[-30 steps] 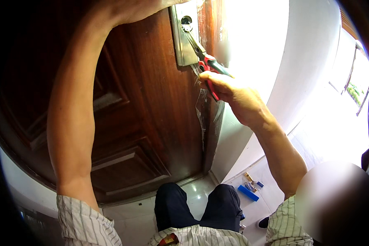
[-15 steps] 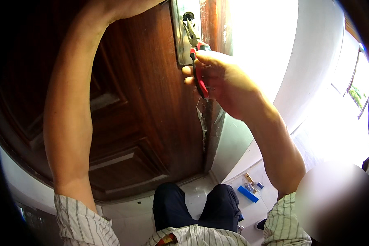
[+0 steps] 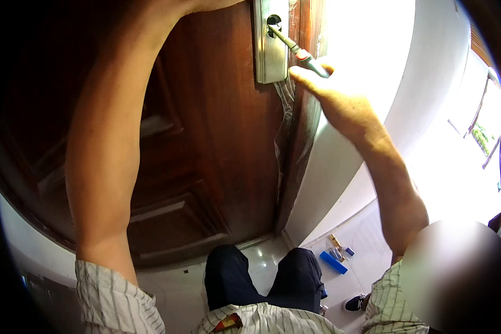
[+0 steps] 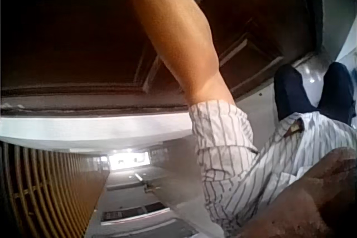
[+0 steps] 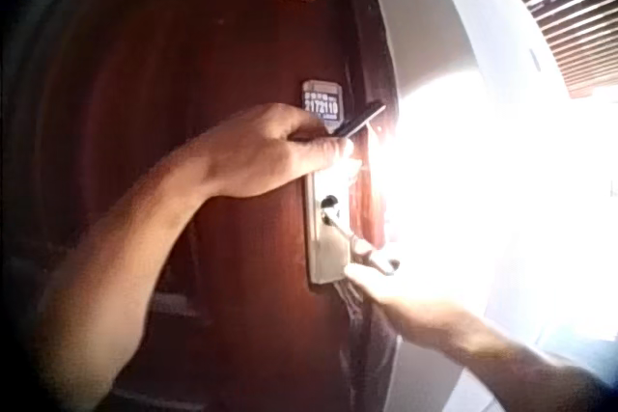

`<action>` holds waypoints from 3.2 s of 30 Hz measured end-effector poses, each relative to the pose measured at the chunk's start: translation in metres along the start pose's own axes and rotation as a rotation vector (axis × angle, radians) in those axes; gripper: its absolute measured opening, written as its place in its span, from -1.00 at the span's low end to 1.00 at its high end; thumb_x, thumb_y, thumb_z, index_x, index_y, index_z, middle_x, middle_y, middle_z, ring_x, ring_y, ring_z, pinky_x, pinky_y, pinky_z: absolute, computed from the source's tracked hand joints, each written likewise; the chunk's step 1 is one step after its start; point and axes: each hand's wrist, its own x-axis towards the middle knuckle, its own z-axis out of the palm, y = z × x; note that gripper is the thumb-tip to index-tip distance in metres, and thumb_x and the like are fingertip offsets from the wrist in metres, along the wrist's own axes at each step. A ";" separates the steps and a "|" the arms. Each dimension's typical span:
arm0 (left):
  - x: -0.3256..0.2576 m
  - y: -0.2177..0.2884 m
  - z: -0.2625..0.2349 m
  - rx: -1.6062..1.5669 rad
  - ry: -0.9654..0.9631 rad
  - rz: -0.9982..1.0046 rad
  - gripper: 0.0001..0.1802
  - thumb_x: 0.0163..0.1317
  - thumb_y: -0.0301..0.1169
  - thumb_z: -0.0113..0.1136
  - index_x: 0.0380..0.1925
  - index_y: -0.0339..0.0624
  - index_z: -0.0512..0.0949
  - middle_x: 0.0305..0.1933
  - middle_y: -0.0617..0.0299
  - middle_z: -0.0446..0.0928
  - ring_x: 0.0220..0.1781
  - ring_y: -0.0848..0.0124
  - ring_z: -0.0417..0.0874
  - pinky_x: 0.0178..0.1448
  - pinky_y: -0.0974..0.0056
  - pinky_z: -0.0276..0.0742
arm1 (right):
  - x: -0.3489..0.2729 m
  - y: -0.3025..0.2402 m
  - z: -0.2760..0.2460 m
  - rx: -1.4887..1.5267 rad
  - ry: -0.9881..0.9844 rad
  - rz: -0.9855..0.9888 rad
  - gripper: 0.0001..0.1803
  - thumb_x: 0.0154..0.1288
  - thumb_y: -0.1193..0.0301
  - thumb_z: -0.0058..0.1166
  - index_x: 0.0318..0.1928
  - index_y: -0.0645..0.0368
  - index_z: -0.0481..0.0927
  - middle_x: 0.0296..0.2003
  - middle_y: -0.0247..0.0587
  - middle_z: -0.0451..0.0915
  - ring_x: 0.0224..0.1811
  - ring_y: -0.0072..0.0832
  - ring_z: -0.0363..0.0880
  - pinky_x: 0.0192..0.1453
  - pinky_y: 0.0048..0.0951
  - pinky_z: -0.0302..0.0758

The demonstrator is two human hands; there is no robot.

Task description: The person kneels in front of a wooden door and uses pliers to manipulate the internal mechanism of a broken lock cylinder. They repeatedly insert the pliers into the keyhole, twist, and pull while using a flashlight to illuminate the area. The person attempts to extract a broken key or internal component from the lock.

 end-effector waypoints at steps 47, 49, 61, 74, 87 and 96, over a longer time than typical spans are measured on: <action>0.000 0.006 -0.001 0.289 -0.151 0.096 -0.59 0.44 -0.15 0.14 0.01 -0.26 0.70 -0.09 -0.06 0.75 -0.01 0.16 0.73 0.16 0.11 0.55 | -0.003 -0.076 0.084 0.849 0.282 0.760 -0.61 0.48 0.21 0.20 -0.36 0.32 0.55 -0.44 0.18 0.53 -0.38 0.09 0.57 -0.27 -0.02 0.49; 0.000 0.013 0.013 0.252 -0.139 0.087 -0.57 0.43 -0.13 0.16 0.01 -0.28 0.70 -0.08 -0.08 0.74 0.00 0.15 0.73 0.18 0.11 0.55 | -0.008 -0.069 0.090 0.753 0.361 0.715 -0.61 0.47 0.21 0.21 -0.36 0.32 0.55 -0.44 0.16 0.53 -0.37 0.09 0.55 -0.27 -0.04 0.48; 0.023 -0.022 -0.004 0.315 -0.270 0.182 -0.52 0.63 -0.21 -0.01 0.30 -0.36 0.49 0.20 0.02 0.62 0.29 0.26 0.58 0.42 0.25 0.39 | -0.010 -0.081 0.074 0.584 0.357 0.813 -0.68 0.37 0.28 0.32 -0.09 0.30 0.63 -0.28 0.01 0.46 -0.34 -0.05 0.54 -0.24 -0.18 0.56; 0.015 -0.014 -0.018 0.102 -0.432 -0.009 -0.57 0.56 -0.17 0.12 0.17 -0.30 0.53 0.12 0.11 0.55 0.11 0.34 0.55 0.19 0.30 0.42 | 0.013 -0.107 0.057 0.643 0.370 0.964 -0.67 0.31 0.26 0.37 -0.01 0.14 0.70 -0.27 -0.14 0.45 -0.36 -0.18 0.61 -0.26 -0.22 0.64; 0.007 -0.043 -0.027 -0.086 -0.365 0.050 -0.47 0.43 -0.18 0.28 0.20 -0.39 0.51 0.02 0.10 0.60 -0.33 0.55 0.44 -0.24 0.45 0.36 | 0.025 -0.129 0.083 0.603 0.541 1.015 -0.68 0.32 0.28 0.35 0.05 0.06 0.72 -0.24 -0.16 0.51 -0.37 -0.17 0.60 -0.25 -0.23 0.62; 0.000 -0.045 -0.018 -0.017 -0.281 0.083 -0.53 0.47 -0.17 0.24 0.15 -0.34 0.55 0.05 0.08 0.61 -0.44 0.66 0.38 -0.42 0.54 0.20 | 0.023 -0.129 0.092 0.719 0.517 1.036 -0.67 0.25 0.47 0.35 -0.02 0.36 0.65 -0.20 0.03 0.54 -0.23 -0.11 0.54 -0.09 -0.27 0.55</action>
